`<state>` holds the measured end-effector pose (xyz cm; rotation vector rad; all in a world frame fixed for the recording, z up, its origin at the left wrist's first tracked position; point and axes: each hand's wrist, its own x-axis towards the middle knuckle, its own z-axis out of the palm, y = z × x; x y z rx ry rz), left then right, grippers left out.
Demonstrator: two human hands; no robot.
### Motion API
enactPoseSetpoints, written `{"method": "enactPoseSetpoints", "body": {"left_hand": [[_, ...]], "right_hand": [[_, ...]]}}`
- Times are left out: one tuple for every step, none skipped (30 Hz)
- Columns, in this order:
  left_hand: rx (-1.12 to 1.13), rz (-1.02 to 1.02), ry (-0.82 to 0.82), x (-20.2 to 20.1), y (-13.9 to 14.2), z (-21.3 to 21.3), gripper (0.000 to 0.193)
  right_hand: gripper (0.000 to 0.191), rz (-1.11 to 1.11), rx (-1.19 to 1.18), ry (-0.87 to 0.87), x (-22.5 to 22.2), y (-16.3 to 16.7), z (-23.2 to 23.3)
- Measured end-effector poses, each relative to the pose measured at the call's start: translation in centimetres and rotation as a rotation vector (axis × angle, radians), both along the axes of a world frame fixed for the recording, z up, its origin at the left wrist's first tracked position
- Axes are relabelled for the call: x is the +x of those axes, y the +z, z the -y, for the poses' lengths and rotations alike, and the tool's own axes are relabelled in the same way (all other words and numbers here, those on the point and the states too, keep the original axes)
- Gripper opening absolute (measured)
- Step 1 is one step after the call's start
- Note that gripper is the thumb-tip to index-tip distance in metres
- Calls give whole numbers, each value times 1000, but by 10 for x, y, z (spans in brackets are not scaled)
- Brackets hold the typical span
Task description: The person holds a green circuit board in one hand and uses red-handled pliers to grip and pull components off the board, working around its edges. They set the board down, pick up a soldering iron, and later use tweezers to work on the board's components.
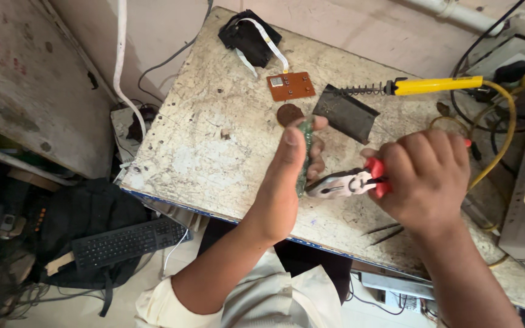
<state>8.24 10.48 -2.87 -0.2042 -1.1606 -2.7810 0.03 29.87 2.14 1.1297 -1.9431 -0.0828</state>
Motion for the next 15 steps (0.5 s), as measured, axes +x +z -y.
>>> {"method": "enactPoseSetpoints", "body": {"left_hand": [[13,-19,5,0,-1,4,69],[27,-40,11,-1,-2,7,71],[98,-62,0,-2,-2,9,72],[170,-85,-9,-1,-2,11,73],[238,-110,-15,-1,-1,13,75],[241,-169,28,1,1,13,77],[241,-230,71,2,3,12,80],[240,-288,113,4,5,12,83],[238,-336,143,6,7,13,83],[237,-382,170,7,10,14,84],[233,-425,192,7,13,13,84],[230,-468,213,7,17,13,85],[223,-509,228,5,21,13,85],[206,-531,241,3,27,12,86],[189,-554,254,1,34,11,86]], "right_hand": [[26,-5,-14,2,-1,0,1],[26,69,-60,3,0,1,1],[27,143,-105,5,3,3,-1],[29,217,-150,11,7,5,-2],[19,385,-201,30,10,6,-1],[16,551,-250,54,12,6,1],[22,717,-297,83,13,5,4],[26,789,-286,84,13,3,8],[31,866,-273,80,14,1,10],[36,944,-260,73,14,-1,13],[37,989,-239,125,13,-3,16],[39,1029,-218,177,13,-5,17],[41,1064,-199,228,12,-7,18],[41,985,-183,248,12,-8,18],[42,903,-168,263,14,-8,17]]}}
